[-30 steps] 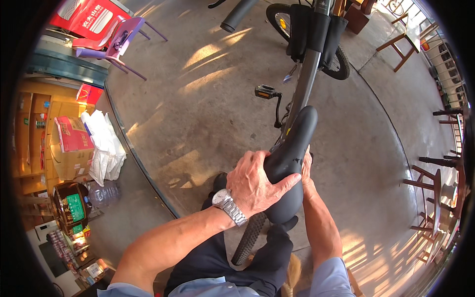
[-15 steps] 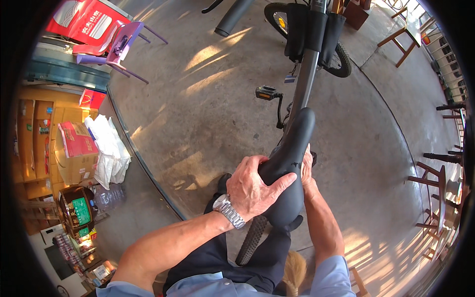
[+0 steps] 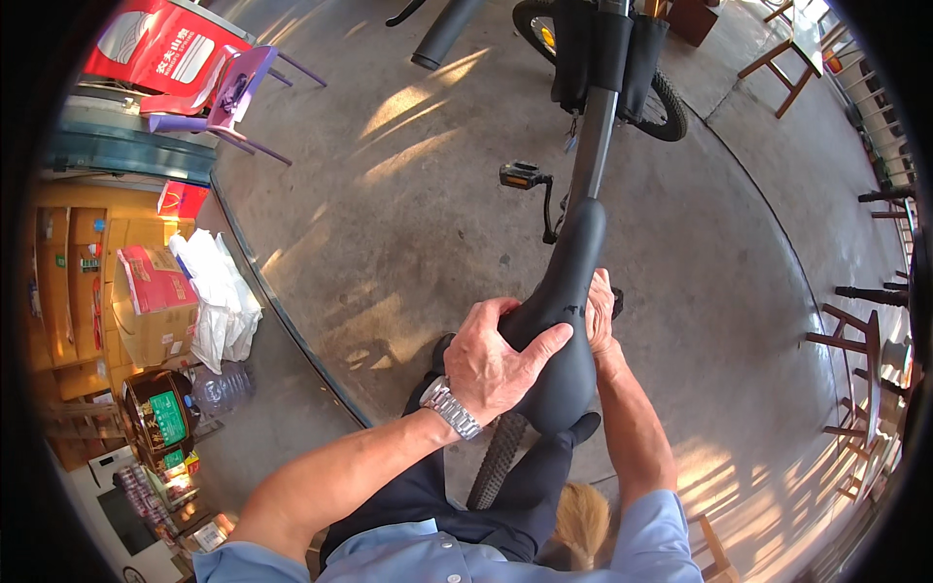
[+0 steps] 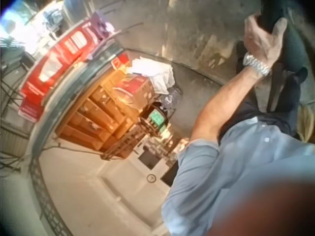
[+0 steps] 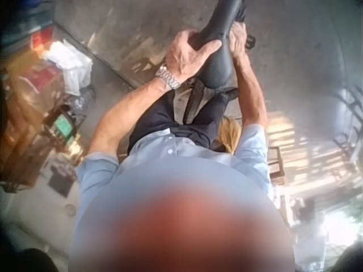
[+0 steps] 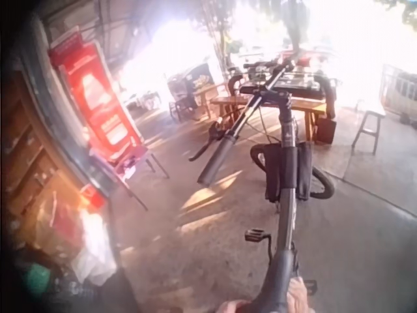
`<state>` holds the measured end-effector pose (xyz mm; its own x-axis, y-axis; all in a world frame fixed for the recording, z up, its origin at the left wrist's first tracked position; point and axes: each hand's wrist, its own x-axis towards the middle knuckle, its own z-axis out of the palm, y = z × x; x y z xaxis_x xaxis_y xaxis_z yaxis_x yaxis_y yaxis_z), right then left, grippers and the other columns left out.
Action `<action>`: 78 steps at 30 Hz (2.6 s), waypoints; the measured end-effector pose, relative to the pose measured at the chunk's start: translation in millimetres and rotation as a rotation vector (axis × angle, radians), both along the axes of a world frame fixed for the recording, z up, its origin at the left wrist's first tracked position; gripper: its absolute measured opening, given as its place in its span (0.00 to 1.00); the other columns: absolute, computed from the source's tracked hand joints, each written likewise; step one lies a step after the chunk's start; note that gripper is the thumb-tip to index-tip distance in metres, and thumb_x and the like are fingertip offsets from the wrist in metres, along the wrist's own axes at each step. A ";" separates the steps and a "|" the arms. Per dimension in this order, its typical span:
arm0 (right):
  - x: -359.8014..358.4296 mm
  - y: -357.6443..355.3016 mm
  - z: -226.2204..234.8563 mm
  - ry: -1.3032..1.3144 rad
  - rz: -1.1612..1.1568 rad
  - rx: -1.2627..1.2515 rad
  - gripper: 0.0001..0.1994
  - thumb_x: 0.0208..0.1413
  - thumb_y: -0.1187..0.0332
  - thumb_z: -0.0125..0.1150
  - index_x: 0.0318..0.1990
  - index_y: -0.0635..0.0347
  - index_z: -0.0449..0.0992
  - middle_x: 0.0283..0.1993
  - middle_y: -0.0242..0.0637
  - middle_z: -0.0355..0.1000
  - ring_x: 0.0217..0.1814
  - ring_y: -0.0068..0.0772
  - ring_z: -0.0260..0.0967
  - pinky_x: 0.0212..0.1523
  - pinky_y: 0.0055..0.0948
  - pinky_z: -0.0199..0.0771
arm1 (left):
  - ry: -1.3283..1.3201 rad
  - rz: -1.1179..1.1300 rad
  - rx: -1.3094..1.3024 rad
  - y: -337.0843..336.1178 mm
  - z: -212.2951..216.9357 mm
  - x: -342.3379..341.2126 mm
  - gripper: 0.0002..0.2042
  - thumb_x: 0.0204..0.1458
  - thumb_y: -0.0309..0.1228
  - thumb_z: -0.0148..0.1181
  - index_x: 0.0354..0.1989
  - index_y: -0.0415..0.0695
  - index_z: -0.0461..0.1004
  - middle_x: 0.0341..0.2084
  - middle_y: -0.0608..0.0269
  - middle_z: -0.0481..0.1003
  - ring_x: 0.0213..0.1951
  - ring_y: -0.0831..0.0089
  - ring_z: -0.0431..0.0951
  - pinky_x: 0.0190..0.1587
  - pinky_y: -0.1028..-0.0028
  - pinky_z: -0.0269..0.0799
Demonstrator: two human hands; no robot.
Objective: The person adjusts the bicycle seat height and angle using a wrench. They loosen the seat post clamp, reposition the seat, and tighten the bolt to secure it in place.
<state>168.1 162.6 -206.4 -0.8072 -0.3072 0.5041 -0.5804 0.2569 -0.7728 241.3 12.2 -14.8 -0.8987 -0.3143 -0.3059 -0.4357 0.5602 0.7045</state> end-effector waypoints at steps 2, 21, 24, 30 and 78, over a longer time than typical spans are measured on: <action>5.7 0.3 -2.0 -0.007 -0.034 -0.008 0.14 0.56 0.66 0.44 0.19 0.58 0.64 0.23 0.39 0.61 0.27 0.43 0.57 0.38 0.41 0.57 | 0.002 0.001 0.009 0.9 0.3 3.0 0.35 0.45 0.55 0.72 0.48 0.34 0.73 0.40 0.46 0.79 0.43 0.56 0.80 0.48 0.63 0.75; 96.1 -33.0 11.4 0.052 -0.673 0.245 0.14 0.59 0.66 0.47 0.22 0.63 0.65 0.22 0.44 0.68 0.28 0.47 0.68 0.35 0.42 0.65 | 0.038 -0.066 0.063 1.8 -7.1 9.7 0.32 0.49 0.50 0.71 0.47 0.29 0.74 0.37 0.47 0.80 0.41 0.64 0.81 0.46 0.67 0.76; 107.5 -36.3 25.4 -0.521 -0.594 -0.110 0.16 0.65 0.62 0.46 0.27 0.63 0.69 0.24 0.45 0.70 0.26 0.43 0.68 0.31 0.41 0.67 | 0.027 -0.077 0.037 1.1 -1.7 8.9 0.32 0.49 0.51 0.71 0.47 0.30 0.74 0.38 0.47 0.80 0.41 0.62 0.81 0.47 0.67 0.76; 119.6 -40.1 41.3 -1.235 -0.387 -0.975 0.20 0.71 0.55 0.40 0.34 0.62 0.69 0.28 0.42 0.69 0.26 0.36 0.65 0.29 0.39 0.65 | 0.025 -0.086 0.022 -0.5 -5.7 10.6 0.33 0.49 0.52 0.71 0.47 0.30 0.74 0.38 0.47 0.80 0.42 0.62 0.81 0.47 0.66 0.75; 41.0 64.2 -4.8 -0.090 0.112 -0.299 0.12 0.51 0.63 0.70 0.43 0.49 0.81 0.34 0.26 0.65 0.40 0.33 0.64 0.61 0.50 0.59 | -0.118 -0.270 0.051 6.7 -1.0 6.6 0.40 0.55 0.64 0.53 0.57 0.33 0.62 0.40 0.60 0.73 0.39 0.75 0.76 0.41 0.76 0.72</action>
